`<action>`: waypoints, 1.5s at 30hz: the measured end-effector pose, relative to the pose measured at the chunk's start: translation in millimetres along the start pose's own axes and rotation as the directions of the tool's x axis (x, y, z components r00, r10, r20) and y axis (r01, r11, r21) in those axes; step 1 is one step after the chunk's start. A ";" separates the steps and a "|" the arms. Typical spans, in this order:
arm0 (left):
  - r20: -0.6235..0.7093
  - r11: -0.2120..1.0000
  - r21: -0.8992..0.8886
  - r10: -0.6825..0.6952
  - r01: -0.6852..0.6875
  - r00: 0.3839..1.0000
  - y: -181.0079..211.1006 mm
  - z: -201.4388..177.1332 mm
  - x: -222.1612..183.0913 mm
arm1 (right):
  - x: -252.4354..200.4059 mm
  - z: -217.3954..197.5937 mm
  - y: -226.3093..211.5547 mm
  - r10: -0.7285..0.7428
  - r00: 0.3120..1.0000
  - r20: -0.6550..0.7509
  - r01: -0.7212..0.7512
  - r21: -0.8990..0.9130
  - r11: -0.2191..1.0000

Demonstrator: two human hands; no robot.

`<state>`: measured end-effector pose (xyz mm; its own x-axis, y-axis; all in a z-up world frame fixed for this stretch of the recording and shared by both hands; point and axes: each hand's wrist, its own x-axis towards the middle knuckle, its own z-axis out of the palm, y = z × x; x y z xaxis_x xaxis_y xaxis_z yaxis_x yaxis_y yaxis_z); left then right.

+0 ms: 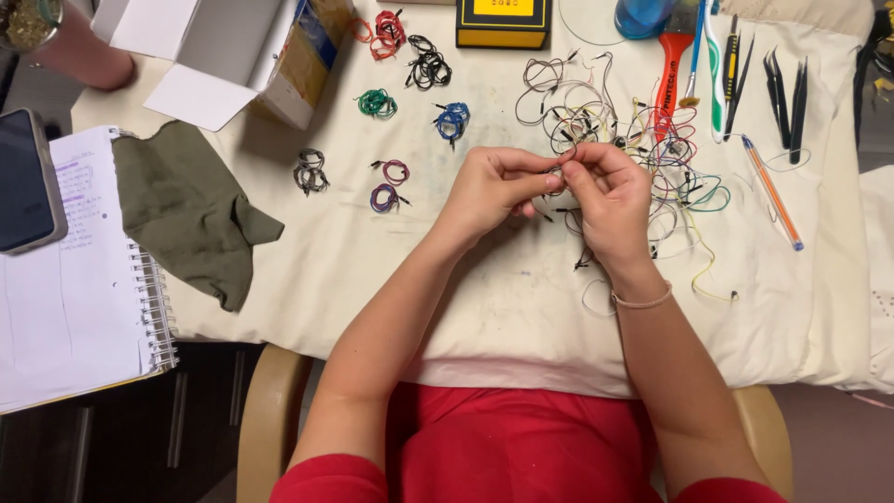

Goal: Sorting through a pile of thin electrical wires and tying them into small, organized bundles or loops.

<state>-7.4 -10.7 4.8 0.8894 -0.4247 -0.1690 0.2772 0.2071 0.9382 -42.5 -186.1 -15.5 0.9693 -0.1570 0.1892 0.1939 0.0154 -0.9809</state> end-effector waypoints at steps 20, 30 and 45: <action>-0.164 0.851 0.519 0.190 -0.079 0.968 1.0 -3.0 1.7 | 2.0 15.1 -25.3 -0.543 0.828 0.142 0.538 -0.476 0.696; -0.130 0.737 0.592 0.486 -0.326 0.864 -2.0 1.8 0.3 | 1.5 2.0 -8.0 -0.199 0.975 0.097 0.214 -0.182 0.960; 0.164 0.589 0.512 0.647 -0.625 0.745 4.1 -10.8 3.5 | 2.4 -10.1 -16.9 0.302 0.901 0.311 -0.422 0.472 0.774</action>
<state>0.7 -1.9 4.8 0.7822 -0.3265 0.5307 -0.5784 -0.0639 0.8132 -45.0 -196.7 1.0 0.9790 0.1706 -0.1112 -0.1878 0.5447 -0.8173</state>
